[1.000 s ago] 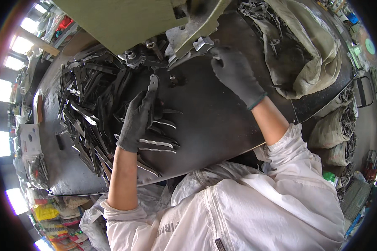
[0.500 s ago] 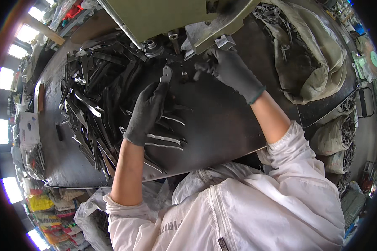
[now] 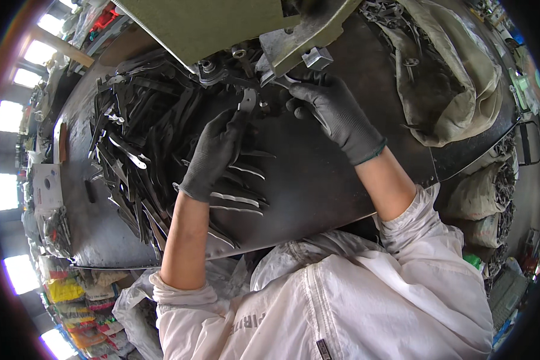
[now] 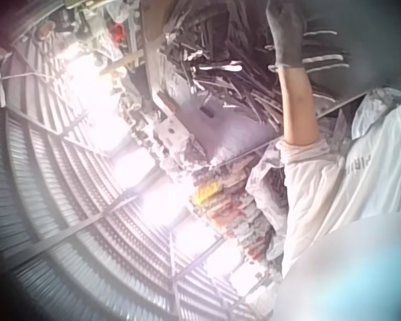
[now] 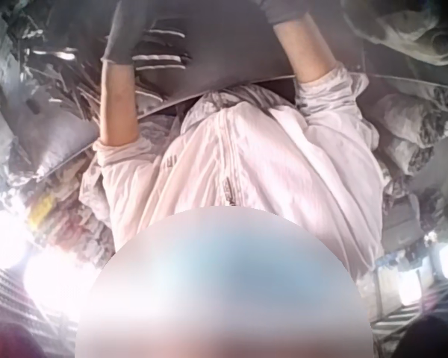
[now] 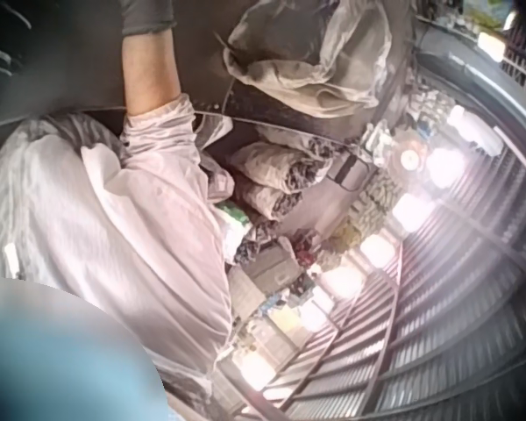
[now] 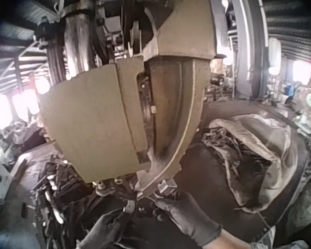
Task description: The person assembles various metal tool components using a specialized machine.
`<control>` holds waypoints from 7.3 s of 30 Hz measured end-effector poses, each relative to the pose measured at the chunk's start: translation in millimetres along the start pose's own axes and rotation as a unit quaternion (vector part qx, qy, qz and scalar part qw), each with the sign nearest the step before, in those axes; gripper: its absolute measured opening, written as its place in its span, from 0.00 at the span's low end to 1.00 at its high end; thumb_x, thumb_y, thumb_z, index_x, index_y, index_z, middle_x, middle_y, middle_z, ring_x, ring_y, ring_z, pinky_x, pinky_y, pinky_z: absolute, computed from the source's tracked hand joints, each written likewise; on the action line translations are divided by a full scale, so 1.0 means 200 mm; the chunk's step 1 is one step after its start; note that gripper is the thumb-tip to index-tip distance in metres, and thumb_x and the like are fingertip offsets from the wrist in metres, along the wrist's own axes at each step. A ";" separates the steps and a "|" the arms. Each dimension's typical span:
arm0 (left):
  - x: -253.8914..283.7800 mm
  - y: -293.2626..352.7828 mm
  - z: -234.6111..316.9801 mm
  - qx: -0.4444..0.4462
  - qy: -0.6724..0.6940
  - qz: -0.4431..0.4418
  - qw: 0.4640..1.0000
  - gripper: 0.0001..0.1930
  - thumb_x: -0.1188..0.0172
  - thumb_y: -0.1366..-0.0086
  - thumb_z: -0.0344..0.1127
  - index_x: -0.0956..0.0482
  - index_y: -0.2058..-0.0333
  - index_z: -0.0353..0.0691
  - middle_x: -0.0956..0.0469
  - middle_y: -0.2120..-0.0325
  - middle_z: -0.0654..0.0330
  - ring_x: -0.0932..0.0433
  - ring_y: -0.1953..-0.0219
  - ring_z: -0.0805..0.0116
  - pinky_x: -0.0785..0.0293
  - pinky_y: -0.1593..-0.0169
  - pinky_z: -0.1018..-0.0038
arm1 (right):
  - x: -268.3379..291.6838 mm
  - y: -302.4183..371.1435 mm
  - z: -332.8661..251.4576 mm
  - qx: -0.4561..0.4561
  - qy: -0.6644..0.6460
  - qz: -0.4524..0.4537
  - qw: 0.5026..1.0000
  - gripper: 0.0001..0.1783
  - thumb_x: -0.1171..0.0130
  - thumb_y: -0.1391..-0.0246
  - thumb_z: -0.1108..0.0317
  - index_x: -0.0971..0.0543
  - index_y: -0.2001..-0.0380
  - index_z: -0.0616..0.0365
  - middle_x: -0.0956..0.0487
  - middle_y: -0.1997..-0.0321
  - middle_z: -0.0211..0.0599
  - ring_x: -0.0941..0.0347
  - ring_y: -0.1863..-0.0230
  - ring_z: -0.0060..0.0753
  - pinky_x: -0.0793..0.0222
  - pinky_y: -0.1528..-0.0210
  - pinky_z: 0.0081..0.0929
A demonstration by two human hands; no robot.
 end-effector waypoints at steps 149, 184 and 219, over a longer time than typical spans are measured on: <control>0.85 0.46 0.08 -0.225 -0.247 0.361 0.871 0.12 0.50 0.37 0.31 0.27 0.57 0.33 0.24 0.62 0.57 0.26 0.59 0.67 0.31 0.54 0.75 | 1.11 0.12 -0.34 0.280 0.742 0.273 0.545 0.17 0.54 0.50 0.69 0.26 0.56 0.56 0.26 0.55 0.50 0.31 0.52 0.51 0.36 0.50 0.38; -0.02 -0.12 0.09 0.015 -0.023 -0.070 0.997 0.15 0.53 0.34 0.34 0.28 0.56 0.27 0.23 0.68 0.59 0.26 0.69 0.76 0.28 0.64 0.80 | -0.10 0.02 0.05 0.070 0.123 -0.016 0.990 0.14 0.45 0.48 0.71 0.26 0.57 0.67 0.23 0.68 0.32 0.28 0.71 0.16 0.31 0.71 0.16; 0.69 0.37 -0.24 0.068 -0.701 0.269 0.657 0.18 0.42 0.48 0.42 0.28 0.59 0.39 0.22 0.72 0.49 0.21 0.67 0.51 0.25 0.63 0.61 | -0.04 0.09 0.19 -0.022 0.070 -0.005 0.997 0.13 0.48 0.46 0.73 0.27 0.56 0.63 0.24 0.71 0.30 0.29 0.78 0.17 0.32 0.77 0.16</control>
Point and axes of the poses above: each hand's wrist, its own y-axis away from the middle knuckle, its own x-axis out of the back of the hand, z = x × y, the point moved 1 cm from there along -y, towards the middle knuckle
